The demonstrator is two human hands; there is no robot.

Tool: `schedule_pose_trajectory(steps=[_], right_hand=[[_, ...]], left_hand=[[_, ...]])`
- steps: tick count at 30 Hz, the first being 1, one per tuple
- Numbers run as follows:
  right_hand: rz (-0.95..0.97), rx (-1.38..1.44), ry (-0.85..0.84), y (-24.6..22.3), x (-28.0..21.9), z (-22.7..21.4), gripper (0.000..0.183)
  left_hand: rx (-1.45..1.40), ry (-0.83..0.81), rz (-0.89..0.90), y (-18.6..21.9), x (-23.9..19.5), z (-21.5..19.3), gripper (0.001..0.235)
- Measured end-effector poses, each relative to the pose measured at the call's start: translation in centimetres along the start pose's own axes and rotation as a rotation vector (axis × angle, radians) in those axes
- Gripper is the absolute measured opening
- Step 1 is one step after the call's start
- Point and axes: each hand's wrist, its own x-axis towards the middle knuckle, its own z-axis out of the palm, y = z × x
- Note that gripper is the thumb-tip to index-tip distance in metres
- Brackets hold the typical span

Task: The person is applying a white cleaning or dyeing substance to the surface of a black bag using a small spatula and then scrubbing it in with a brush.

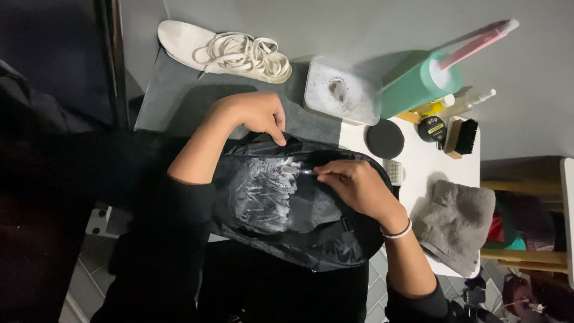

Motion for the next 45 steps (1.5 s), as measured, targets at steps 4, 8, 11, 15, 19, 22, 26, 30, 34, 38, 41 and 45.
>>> schedule_pose_trajectory(steps=[4,8,11,15,19,22,26,30,34,38,41,45], right_hand=[[-0.016,-0.130,0.046,-0.2,0.3,-0.2,0.013],[-0.015,-0.087,0.023,-0.6,0.2,-0.1,0.012],[-0.006,-0.105,0.019,-0.8,0.4,-0.1,0.010],[0.031,-0.004,-0.070,-0.9,0.3,-0.2,0.011],[0.006,-0.122,0.037,-0.6,0.1,-0.5,0.008],[0.036,0.046,-0.043,-0.6,-0.1,-0.6,0.010],[0.001,-0.059,0.065,0.2,0.0,-0.1,0.010],[0.024,0.038,0.017,0.0,0.1,0.1,0.012],[0.027,0.096,-0.080,-1.5,0.1,-1.0,0.014],[-0.049,-0.068,-0.006,-1.1,1.0,-1.3,0.011],[-0.025,-0.081,0.015,-0.3,0.5,-0.3,0.012],[0.030,-0.030,-0.050,-0.5,-0.5,0.5,0.013]], left_hand=[[0.009,0.009,0.013,-0.3,0.4,0.2,0.040],[0.014,-0.009,0.012,-0.2,0.4,0.0,0.038],[0.007,0.007,0.004,-0.4,0.4,0.2,0.036],[-0.001,0.015,0.005,-0.6,0.7,0.2,0.030],[0.005,0.027,-0.002,-0.8,0.9,0.4,0.028],[0.003,0.030,0.000,-0.5,0.8,-0.1,0.028],[-0.005,0.022,-0.010,-0.6,0.7,0.3,0.034],[0.000,0.016,-0.031,0.4,-0.1,0.0,0.036],[0.006,0.007,-0.036,0.4,0.1,-0.2,0.035],[0.010,0.018,-0.016,0.0,0.2,-0.4,0.044],[0.004,-0.010,-0.009,0.1,0.4,0.2,0.044],[0.007,0.008,-0.012,-0.1,0.5,0.1,0.047]])
